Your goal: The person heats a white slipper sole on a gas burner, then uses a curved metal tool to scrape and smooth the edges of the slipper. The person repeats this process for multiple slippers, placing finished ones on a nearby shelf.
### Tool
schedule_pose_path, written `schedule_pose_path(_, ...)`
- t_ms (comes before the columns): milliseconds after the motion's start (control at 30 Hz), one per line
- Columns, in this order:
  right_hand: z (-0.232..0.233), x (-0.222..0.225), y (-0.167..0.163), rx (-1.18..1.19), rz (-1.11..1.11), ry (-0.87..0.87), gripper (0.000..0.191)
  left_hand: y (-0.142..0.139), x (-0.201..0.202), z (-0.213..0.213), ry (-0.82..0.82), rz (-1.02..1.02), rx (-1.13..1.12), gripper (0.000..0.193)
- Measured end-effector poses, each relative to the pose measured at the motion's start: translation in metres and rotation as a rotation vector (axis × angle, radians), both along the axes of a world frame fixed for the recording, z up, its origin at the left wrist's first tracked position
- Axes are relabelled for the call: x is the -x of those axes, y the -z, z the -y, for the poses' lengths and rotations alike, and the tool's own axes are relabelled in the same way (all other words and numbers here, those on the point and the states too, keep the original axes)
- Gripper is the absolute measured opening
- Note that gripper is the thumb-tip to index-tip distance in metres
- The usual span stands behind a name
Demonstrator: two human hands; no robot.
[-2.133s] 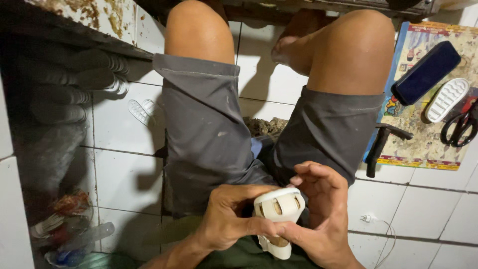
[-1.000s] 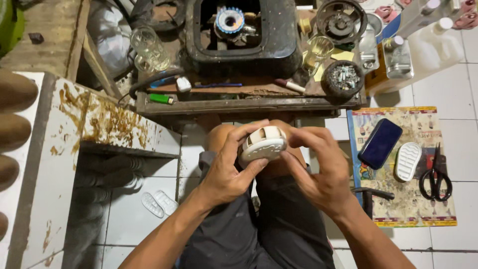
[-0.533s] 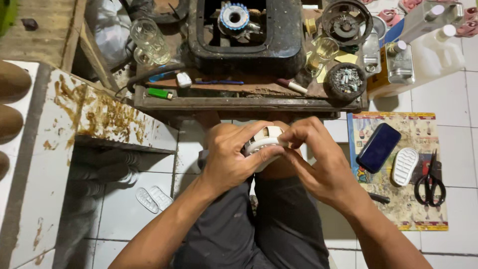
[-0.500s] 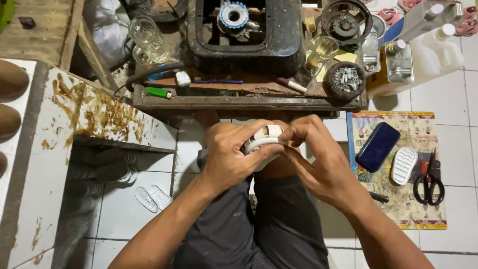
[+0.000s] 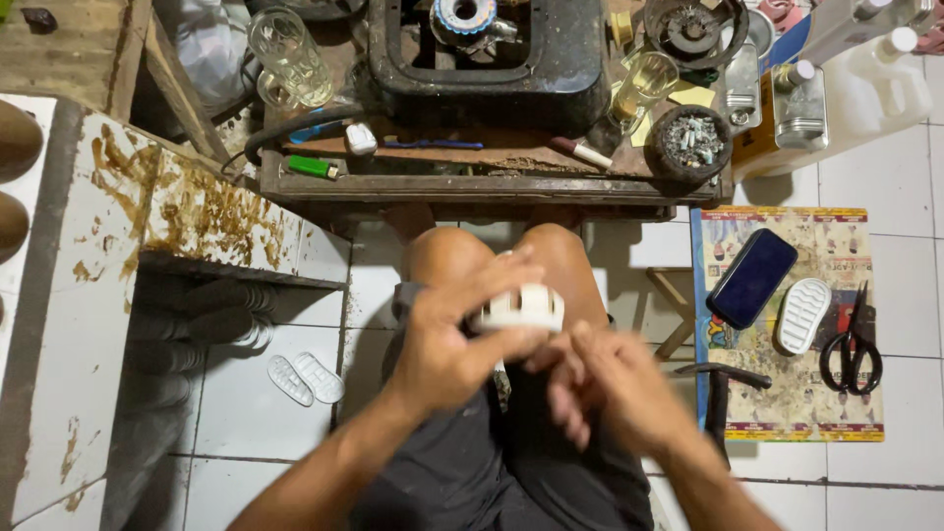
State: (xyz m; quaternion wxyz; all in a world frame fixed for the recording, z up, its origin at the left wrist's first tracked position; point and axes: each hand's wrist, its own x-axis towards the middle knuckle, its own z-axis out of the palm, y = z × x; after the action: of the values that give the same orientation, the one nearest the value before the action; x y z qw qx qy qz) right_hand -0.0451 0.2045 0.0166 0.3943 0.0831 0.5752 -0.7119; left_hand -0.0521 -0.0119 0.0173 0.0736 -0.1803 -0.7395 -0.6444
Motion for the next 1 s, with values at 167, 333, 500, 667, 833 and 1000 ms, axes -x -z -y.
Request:
schedule_pose_path(167,0.011,-0.054,0.031,0.368,0.31,0.25,0.052,-0.003,-0.043,-0.013,0.026,-0.284,0.144,0.056)
schedule_pose_path(333,0.011,-0.075,0.025,-0.134,-0.412,0.085,0.06,0.002,-0.049,-0.009,0.035,0.707,-0.74,0.089)
schedule_pose_path(500,0.01,-0.072,-0.002,-0.398,-0.911,-0.053,0.076,0.005,-0.057,-0.01,0.154,0.77,-1.053,0.073)
schedule_pose_path(667,0.006,-0.066,-0.02,-0.331,-0.998,-0.081,0.072,-0.004,-0.068,-0.013,0.069,0.846,-1.015,0.049)
schedule_pose_path(833,-0.003,-0.051,-0.034,-0.271,-0.861,0.05,0.051,-0.014,-0.079,-0.023,0.041,0.891,-0.892,0.047)
schedule_pose_path(1000,-0.005,-0.038,-0.05,-0.484,-0.927,-0.122,0.038,-0.008,-0.086,-0.028,0.031,0.79,-0.715,0.051)
